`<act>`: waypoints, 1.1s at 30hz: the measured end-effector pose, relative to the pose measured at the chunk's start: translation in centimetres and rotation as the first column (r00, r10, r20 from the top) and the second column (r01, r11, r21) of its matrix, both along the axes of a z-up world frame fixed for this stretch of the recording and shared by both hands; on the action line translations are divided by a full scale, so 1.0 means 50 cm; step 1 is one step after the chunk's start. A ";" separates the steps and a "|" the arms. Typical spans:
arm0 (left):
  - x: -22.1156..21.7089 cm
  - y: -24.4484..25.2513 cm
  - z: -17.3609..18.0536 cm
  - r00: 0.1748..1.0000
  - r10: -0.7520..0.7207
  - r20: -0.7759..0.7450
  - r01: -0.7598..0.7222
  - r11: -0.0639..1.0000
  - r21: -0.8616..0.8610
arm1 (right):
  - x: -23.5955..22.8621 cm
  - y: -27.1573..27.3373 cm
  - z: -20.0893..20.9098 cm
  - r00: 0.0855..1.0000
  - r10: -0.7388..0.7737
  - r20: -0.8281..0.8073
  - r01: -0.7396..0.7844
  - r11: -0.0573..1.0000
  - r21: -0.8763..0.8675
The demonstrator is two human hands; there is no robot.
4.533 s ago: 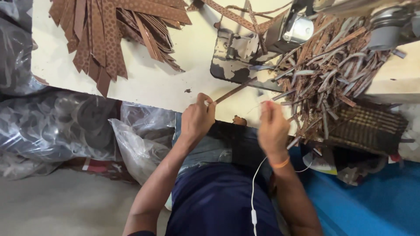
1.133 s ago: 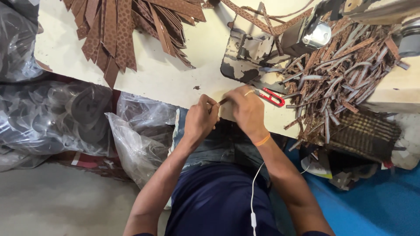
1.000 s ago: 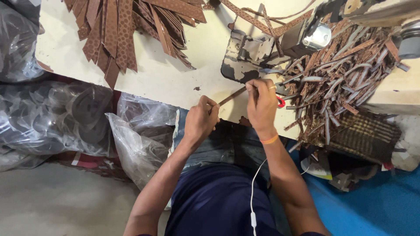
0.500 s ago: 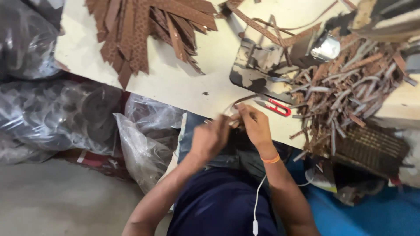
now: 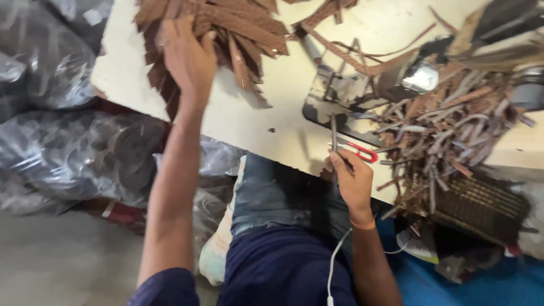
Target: Trimming the ends of patterned leather strips using snips at a workbench.
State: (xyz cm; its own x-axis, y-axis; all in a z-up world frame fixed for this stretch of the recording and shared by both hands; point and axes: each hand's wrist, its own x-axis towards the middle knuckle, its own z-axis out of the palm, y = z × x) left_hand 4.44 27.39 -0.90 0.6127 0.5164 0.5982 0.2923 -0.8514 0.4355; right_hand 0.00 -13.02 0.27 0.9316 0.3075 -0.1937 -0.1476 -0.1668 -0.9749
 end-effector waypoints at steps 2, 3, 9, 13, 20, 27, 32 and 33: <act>0.009 0.016 -0.003 1.000 0.011 -0.026 -0.009 0.997 0.083 | 0.030 -0.024 -0.016 0.940 -0.005 0.342 0.090 0.968 -0.234; 0.005 0.015 0.004 0.999 -0.020 -0.028 0.022 0.997 0.078 | 0.043 -0.034 -0.021 0.940 -0.032 0.340 0.119 0.964 -0.239; -0.101 -0.035 0.108 0.946 -0.287 0.150 0.319 0.904 -0.283 | 0.038 -0.066 0.015 0.971 -0.235 0.043 0.227 0.963 0.143; -0.201 -0.228 0.238 0.862 -0.429 0.271 0.475 0.497 -0.726 | -0.008 -0.047 0.045 0.955 -0.220 -0.200 0.260 0.944 0.203; -0.197 -0.509 0.137 0.713 -0.674 0.191 0.121 -0.149 -0.981 | -0.070 -0.048 0.079 0.989 -0.098 -0.112 0.115 0.981 0.158; -0.187 -0.543 0.114 0.699 -0.685 0.204 0.119 -0.170 -0.978 | -0.076 -0.070 0.107 0.996 -0.089 -0.004 0.089 0.991 0.095; -0.152 -0.523 0.102 0.747 -0.658 0.101 0.189 0.064 -0.980 | -0.121 -0.071 0.094 0.957 -0.182 -0.227 0.224 0.958 0.176; -0.149 -0.521 0.095 0.751 -0.653 0.101 0.191 0.067 -0.979 | -0.120 -0.085 0.097 0.958 -0.175 -0.226 0.218 0.960 0.178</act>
